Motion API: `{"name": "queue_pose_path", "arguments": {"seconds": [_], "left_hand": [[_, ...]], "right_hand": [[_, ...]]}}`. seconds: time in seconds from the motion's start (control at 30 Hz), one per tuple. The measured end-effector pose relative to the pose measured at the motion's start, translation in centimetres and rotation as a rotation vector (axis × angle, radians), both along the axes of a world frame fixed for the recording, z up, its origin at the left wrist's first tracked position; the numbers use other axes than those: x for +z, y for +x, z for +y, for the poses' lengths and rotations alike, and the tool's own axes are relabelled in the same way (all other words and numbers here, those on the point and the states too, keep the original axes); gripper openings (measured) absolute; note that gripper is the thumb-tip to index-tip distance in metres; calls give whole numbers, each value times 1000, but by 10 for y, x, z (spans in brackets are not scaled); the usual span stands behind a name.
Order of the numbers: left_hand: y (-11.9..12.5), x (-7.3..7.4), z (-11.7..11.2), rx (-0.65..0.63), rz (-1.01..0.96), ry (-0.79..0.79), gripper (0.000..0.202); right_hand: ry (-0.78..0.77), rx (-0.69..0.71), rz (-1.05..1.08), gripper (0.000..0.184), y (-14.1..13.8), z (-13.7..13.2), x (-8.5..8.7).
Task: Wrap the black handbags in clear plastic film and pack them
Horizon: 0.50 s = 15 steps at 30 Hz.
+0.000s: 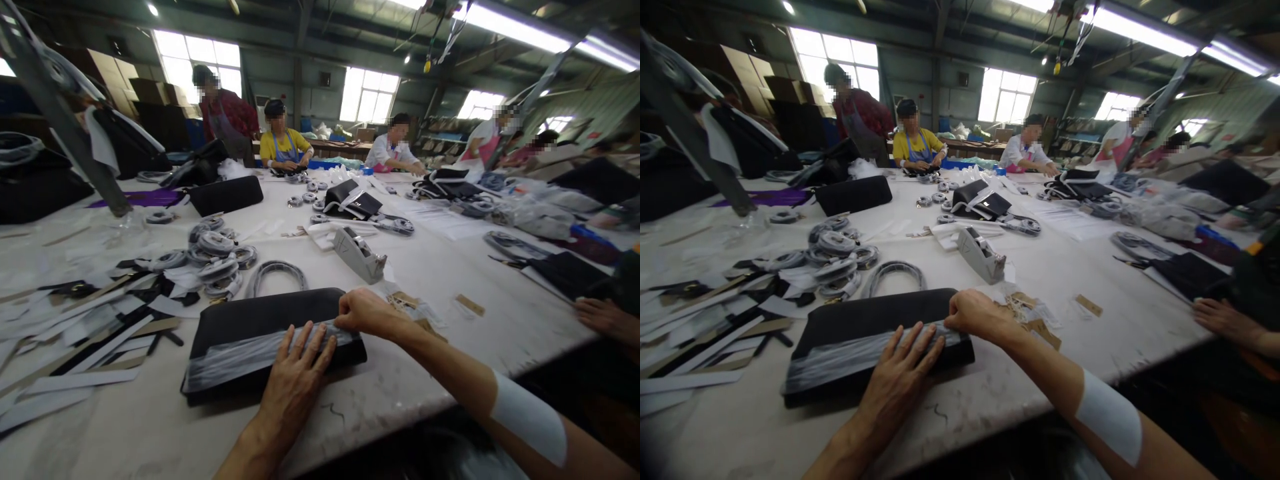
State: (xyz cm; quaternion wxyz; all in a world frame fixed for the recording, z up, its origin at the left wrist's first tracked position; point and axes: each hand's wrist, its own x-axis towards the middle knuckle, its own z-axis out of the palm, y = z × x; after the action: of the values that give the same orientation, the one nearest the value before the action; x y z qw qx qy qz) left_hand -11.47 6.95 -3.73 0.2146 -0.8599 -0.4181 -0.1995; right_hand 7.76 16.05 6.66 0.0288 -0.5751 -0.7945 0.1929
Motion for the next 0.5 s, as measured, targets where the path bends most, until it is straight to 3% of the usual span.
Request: {"name": "queue_pose_path", "arguments": {"seconds": [0.17,0.33,0.5], "left_hand": [[0,1,2,-1,-8,-26,45],[0,2,3,-9,-6,-61,46],[0,-2,4,-6,-14,-83,52]], "right_hand": [[39,-37,-103,25,-1,6,4],[50,-103,-91,50,26,12,-12],[-195,-218,184,32,76,27,-23]]}}
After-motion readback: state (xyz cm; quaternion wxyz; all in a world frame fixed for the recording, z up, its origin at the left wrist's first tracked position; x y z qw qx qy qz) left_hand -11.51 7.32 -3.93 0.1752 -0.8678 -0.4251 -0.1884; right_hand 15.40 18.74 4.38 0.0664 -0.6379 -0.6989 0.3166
